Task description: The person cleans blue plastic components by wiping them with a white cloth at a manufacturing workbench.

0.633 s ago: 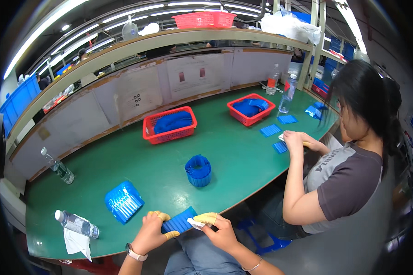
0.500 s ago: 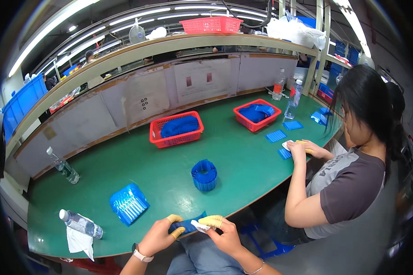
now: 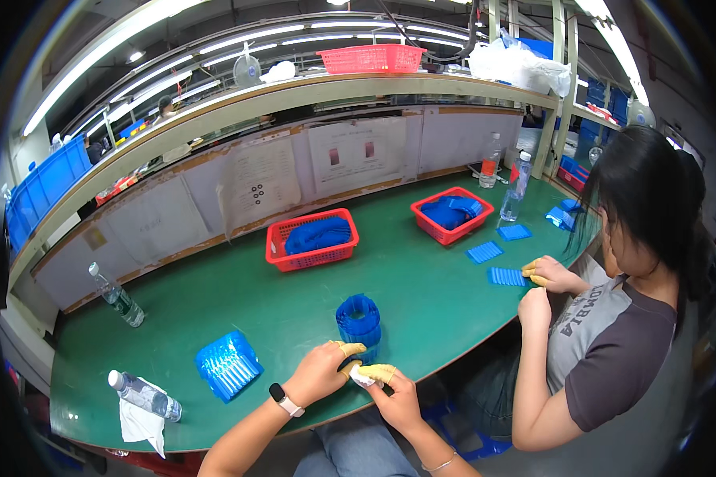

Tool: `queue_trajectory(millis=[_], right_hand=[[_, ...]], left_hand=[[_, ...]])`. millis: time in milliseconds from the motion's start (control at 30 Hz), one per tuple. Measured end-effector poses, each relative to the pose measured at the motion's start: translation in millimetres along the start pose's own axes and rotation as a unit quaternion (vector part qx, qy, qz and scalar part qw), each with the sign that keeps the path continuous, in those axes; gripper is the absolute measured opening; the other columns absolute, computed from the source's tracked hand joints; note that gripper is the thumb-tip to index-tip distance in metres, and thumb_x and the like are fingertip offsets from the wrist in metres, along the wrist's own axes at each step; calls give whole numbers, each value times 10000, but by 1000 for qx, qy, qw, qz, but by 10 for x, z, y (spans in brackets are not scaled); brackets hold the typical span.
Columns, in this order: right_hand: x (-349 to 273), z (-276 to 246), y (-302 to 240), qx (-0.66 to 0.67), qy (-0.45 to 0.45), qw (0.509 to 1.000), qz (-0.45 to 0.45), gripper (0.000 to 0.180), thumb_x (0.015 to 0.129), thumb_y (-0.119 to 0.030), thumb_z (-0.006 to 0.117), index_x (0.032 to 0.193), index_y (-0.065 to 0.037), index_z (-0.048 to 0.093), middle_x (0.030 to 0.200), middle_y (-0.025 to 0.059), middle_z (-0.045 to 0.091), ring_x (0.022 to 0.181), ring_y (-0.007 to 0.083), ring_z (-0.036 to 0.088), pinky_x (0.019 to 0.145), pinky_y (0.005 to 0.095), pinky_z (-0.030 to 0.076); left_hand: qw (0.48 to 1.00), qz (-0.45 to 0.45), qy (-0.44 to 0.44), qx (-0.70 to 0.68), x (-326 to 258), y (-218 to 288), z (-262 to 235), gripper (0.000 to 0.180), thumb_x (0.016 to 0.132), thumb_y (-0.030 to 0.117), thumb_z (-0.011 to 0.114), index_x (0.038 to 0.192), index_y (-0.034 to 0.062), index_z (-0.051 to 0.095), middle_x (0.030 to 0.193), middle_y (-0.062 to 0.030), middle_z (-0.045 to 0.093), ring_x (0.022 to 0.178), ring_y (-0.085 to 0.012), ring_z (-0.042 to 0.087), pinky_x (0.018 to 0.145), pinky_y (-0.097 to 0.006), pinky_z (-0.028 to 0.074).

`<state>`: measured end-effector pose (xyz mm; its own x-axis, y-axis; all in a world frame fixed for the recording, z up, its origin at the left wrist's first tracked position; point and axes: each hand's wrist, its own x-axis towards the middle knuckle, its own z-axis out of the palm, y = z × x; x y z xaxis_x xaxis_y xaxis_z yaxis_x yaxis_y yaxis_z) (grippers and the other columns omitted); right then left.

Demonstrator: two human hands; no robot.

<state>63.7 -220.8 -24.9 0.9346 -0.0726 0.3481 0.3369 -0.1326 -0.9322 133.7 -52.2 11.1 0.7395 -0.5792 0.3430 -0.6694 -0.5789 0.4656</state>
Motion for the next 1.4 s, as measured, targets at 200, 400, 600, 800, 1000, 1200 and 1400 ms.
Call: queue_trajectory(millis=[200, 400, 600, 800, 1000, 1200, 1400], right_hand=[[176, 86, 40, -18, -20, 999, -23, 219, 838, -14, 698, 1053, -40, 727, 988, 85, 698, 827, 146, 627, 740, 269, 494], [318, 147, 148, 46, -22, 999, 10, 185, 850, -16, 682, 1030, -25, 725, 967, 71, 697, 860, 143, 628, 773, 270, 494], [375, 178, 204, 142, -38, 987, 63, 183, 879, 18, 651, 1056, 17, 701, 1068, 48, 652, 916, 101, 606, 807, 248, 491], [476, 195, 221, 149, -23, 986, 65, 178, 873, 18, 662, 1044, 3, 709, 1032, 35, 651, 903, 91, 598, 788, 231, 475], [450, 243, 192, 101, -31, 993, 51, 209, 855, 9, 670, 1055, -22, 721, 1012, 43, 671, 891, 101, 609, 767, 229, 472], [389, 229, 107, -10, -9, 1000, -25, 227, 851, -6, 679, 1070, -45, 723, 983, 71, 701, 849, 144, 633, 710, 256, 494], [213, 338, -185, -63, -70, 987, -128, 245, 815, 3, 682, 1053, -45, 713, 1022, 89, 686, 902, 237, 650, 793, 328, 513]], left_hand=[[985, 23, 127, 115, 26, -62, -111, 402, 789, 251, 761, 1140, 90, 647, 818, -105, 631, 769, -272, 612, 678, -381, 501], [976, 64, 143, 152, 142, -172, -21, 570, 758, 245, 787, 1240, 47, 557, 956, -112, 613, 862, -275, 598, 731, -374, 510], [962, 2, 247, 116, 134, -272, 77, 891, 707, 276, 838, 1419, 32, 362, 1311, -213, 449, 1172, -390, 473, 1001, -451, 418], [972, -44, 227, 45, -285, -206, -271, 743, 774, 203, 786, 1386, 14, 409, 1328, -208, 458, 1208, -383, 450, 1037, -447, 391], [920, -199, 231, 247, -1415, -232, -645, 569, 801, 196, 748, 1269, -36, 522, 1301, -209, 504, 1204, -379, 478, 1007, -462, 402], [926, -291, 99, 221, -1718, 23, -319, 757, 832, 422, 687, 1346, -85, 457, 1432, -251, 409, 1404, -464, 252, 1103, -693, 99], [958, -180, 29, 222, -1355, 363, 84, 790, 834, 518, 652, 1332, -76, 493, 1413, -255, 422, 1367, -464, 305, 1083, -723, 97]])
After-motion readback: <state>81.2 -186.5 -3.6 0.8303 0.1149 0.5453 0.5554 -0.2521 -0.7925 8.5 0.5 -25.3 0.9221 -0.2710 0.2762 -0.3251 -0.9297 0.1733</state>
